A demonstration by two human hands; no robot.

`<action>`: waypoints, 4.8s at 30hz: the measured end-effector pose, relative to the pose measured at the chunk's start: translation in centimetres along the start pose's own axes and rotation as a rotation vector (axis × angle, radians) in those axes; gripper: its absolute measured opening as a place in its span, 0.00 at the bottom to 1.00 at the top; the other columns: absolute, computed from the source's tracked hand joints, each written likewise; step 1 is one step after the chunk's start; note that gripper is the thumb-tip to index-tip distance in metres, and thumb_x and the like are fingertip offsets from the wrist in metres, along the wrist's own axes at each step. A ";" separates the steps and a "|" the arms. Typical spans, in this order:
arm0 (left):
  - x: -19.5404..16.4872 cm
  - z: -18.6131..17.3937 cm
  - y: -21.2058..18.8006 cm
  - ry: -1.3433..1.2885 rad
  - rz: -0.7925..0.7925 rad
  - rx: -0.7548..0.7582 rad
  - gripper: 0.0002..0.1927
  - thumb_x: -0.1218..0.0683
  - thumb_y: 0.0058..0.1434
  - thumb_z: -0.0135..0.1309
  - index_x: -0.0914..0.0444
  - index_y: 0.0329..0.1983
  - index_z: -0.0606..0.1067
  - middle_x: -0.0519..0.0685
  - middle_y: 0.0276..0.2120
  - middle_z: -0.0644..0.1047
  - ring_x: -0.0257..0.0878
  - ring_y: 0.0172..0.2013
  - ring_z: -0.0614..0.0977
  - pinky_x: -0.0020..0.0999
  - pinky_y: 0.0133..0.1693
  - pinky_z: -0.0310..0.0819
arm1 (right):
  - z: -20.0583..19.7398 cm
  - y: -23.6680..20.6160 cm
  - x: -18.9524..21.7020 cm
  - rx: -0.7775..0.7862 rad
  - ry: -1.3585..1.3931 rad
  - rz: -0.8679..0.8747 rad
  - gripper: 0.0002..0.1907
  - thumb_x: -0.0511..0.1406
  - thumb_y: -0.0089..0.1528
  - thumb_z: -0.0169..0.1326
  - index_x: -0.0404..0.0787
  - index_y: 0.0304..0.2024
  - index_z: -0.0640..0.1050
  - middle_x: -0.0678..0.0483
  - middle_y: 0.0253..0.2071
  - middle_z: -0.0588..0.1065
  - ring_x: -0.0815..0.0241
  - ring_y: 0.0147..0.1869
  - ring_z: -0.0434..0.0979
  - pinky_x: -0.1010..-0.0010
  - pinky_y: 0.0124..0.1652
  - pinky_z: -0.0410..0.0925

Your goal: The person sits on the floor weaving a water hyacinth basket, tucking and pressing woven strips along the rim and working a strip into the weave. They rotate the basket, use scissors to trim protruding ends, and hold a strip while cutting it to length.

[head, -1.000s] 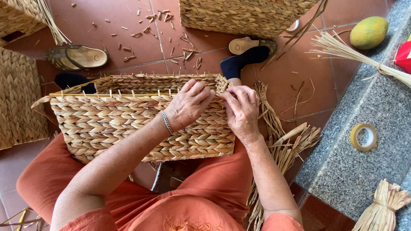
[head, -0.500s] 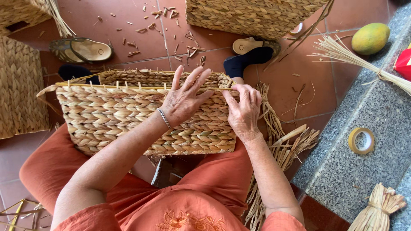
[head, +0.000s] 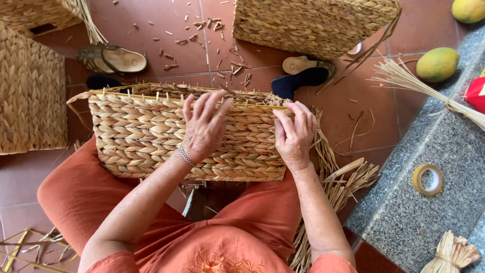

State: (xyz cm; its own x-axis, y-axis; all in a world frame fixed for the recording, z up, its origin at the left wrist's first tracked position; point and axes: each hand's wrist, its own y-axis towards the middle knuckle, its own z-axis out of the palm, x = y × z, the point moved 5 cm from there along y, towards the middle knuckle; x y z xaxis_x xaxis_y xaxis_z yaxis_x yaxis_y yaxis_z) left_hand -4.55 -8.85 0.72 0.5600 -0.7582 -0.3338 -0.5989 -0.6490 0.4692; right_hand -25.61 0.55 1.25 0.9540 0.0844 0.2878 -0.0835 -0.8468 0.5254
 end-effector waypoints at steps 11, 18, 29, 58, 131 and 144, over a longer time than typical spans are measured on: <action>1.9 -0.3 -0.7 -0.248 -0.238 -0.071 0.21 0.62 0.60 0.58 0.58 0.58 0.77 0.44 0.55 0.73 0.46 0.59 0.70 0.47 0.63 0.55 | 2.8 0.7 4.0 0.104 -0.045 0.039 0.23 0.31 0.62 0.64 0.46 0.61 0.79 0.56 0.64 0.71 0.48 0.74 0.62 0.34 0.72 0.47; 1.9 0.0 -0.7 -0.230 -0.163 -0.030 0.24 0.63 0.57 0.58 0.54 0.57 0.79 0.41 0.55 0.74 0.45 0.58 0.70 0.47 0.62 0.54 | 3.2 0.3 3.6 0.114 -0.033 0.024 0.26 0.26 0.60 0.62 0.52 0.60 0.81 0.58 0.63 0.71 0.49 0.72 0.64 0.31 0.72 0.43; 1.4 -0.8 -0.8 -0.025 0.050 0.045 0.27 0.58 0.59 0.56 0.53 0.63 0.77 0.45 0.60 0.69 0.46 0.61 0.68 0.51 0.65 0.54 | 3.8 0.1 3.7 0.147 -0.075 -0.041 0.25 0.26 0.57 0.62 0.52 0.55 0.83 0.55 0.61 0.69 0.49 0.71 0.62 0.25 0.70 0.41; 0.0 -1.9 -0.2 0.117 0.023 0.092 0.23 0.49 0.65 0.58 0.55 0.63 0.72 0.52 0.59 0.66 0.51 0.61 0.65 0.54 0.62 0.55 | 4.4 0.0 4.8 0.178 -0.225 -0.106 0.22 0.33 0.59 0.62 0.53 0.56 0.83 0.48 0.60 0.64 0.45 0.71 0.58 0.28 0.71 0.44; 13.1 -5.8 -3.5 0.262 0.163 0.160 0.27 0.54 0.59 0.55 0.55 0.64 0.72 0.50 0.65 0.67 0.49 0.68 0.64 0.61 0.70 0.44 | 10.9 6.1 17.3 0.166 0.212 -0.186 0.18 0.29 0.65 0.58 0.39 0.59 0.77 0.50 0.62 0.73 0.48 0.71 0.69 0.46 0.72 0.56; 14.2 -6.4 -5.4 0.173 0.182 0.189 0.23 0.54 0.60 0.55 0.65 0.58 0.73 0.51 0.58 0.71 0.45 0.62 0.68 0.51 0.66 0.58 | 11.5 7.3 18.5 0.182 0.153 -0.254 0.16 0.30 0.63 0.61 0.46 0.54 0.80 0.54 0.50 0.72 0.53 0.55 0.70 0.49 0.63 0.59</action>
State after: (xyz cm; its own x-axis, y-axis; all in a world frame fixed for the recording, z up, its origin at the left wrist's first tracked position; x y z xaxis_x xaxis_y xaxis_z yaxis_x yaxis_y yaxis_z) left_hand 10.29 -15.69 -1.29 0.5135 -0.8514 -0.1070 -0.7847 -0.5164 0.3428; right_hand -5.25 -10.15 1.21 0.8824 0.3706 0.2897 0.2172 -0.8673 0.4479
